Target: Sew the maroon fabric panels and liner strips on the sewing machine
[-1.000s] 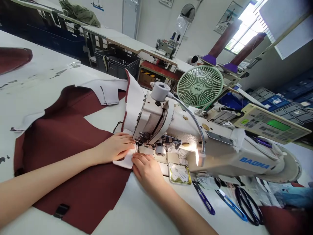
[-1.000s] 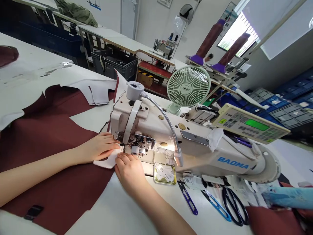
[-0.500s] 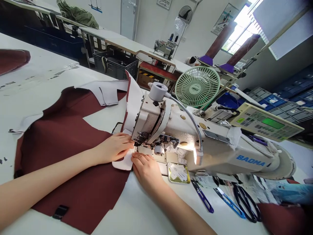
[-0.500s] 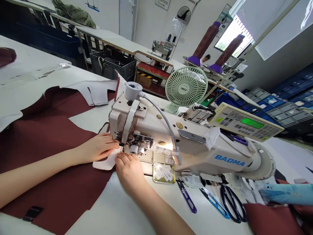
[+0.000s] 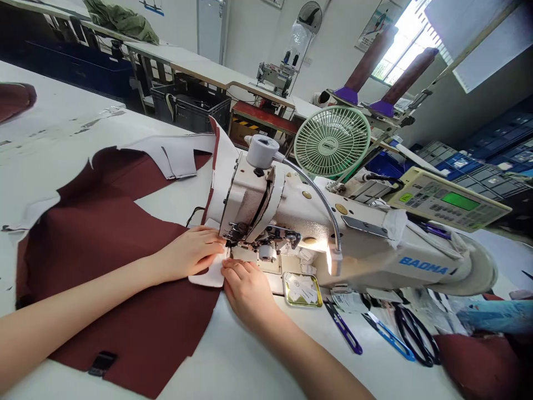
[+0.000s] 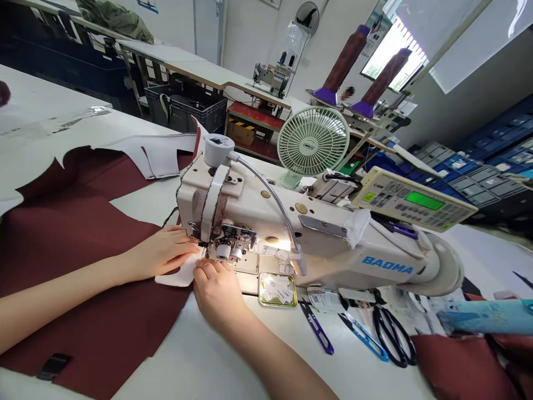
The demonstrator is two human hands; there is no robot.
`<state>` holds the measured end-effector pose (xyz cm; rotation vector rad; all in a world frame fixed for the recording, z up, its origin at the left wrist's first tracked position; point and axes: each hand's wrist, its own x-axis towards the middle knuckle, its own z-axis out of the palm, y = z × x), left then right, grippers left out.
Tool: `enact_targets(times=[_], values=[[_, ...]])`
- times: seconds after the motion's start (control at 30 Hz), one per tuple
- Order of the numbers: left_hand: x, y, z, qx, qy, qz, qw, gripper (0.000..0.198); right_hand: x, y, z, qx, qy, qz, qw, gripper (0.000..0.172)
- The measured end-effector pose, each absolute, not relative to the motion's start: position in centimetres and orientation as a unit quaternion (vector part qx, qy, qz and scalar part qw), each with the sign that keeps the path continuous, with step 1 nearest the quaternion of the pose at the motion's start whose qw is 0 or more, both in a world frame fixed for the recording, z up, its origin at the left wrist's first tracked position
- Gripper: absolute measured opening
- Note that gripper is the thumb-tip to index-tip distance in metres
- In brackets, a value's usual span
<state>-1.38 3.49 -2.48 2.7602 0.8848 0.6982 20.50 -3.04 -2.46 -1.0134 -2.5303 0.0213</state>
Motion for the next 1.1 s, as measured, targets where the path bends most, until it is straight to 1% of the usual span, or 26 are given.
enact_targets(times=[0.17,0.27,0.37,0.43,0.47,0.53,0.57,0.6,0.7,0.83,0.97,1.1], values=[[-1.5,3.0,-1.2,0.925,0.309,0.207,0.082,0.028,20.5,-2.9,-2.5,-0.382,-0.902,0.036,0.197,0.015],[-1.6,1.1,0.7,0.933,0.305,0.165,0.097,0.045,20.8,-2.6,-2.4,-0.406,-0.887,0.078,0.206,0.015],[-1.3,-1.1,2.1,0.936,0.306,0.120,0.125,0.060,21.0,-2.7,-2.0,-0.453,-0.858,0.112,0.214,0.006],[-0.8,-2.0,2.1,0.925,0.339,0.112,0.130,0.057,21.0,-3.2,-1.7,-0.466,-0.852,0.111,0.212,0.007],[-0.5,-2.1,1.9,0.917,0.360,0.116,0.129,0.051,20.9,-3.4,-1.7,-0.459,-0.857,0.104,0.210,0.007],[0.0,-1.9,1.3,0.901,0.392,0.134,0.130,0.032,20.8,-4.0,-1.6,-0.435,-0.871,0.083,0.213,0.003],[0.2,-1.8,1.1,0.893,0.402,0.147,0.138,0.023,20.8,-4.3,-1.7,-0.421,-0.878,0.073,0.214,0.009],[0.3,-1.6,0.9,0.886,0.407,0.163,0.150,0.020,20.7,-4.5,-1.8,-0.409,-0.885,0.065,0.212,0.014],[0.4,-1.3,0.5,0.869,0.410,0.207,0.185,0.029,20.4,-4.8,-2.0,-0.382,-0.904,0.050,0.184,0.019],[0.5,-1.3,-0.2,0.877,0.399,0.224,0.148,0.029,20.1,-4.7,-2.1,-0.384,-0.911,0.037,0.147,0.015],[0.2,-0.5,-0.9,0.896,0.374,0.205,0.121,0.030,20.1,-4.3,-2.1,-0.388,-0.907,0.049,0.158,0.017],[-0.5,0.1,-1.4,0.904,0.351,0.198,0.140,0.029,20.1,-4.2,-2.1,-0.393,-0.901,0.063,0.174,0.020]])
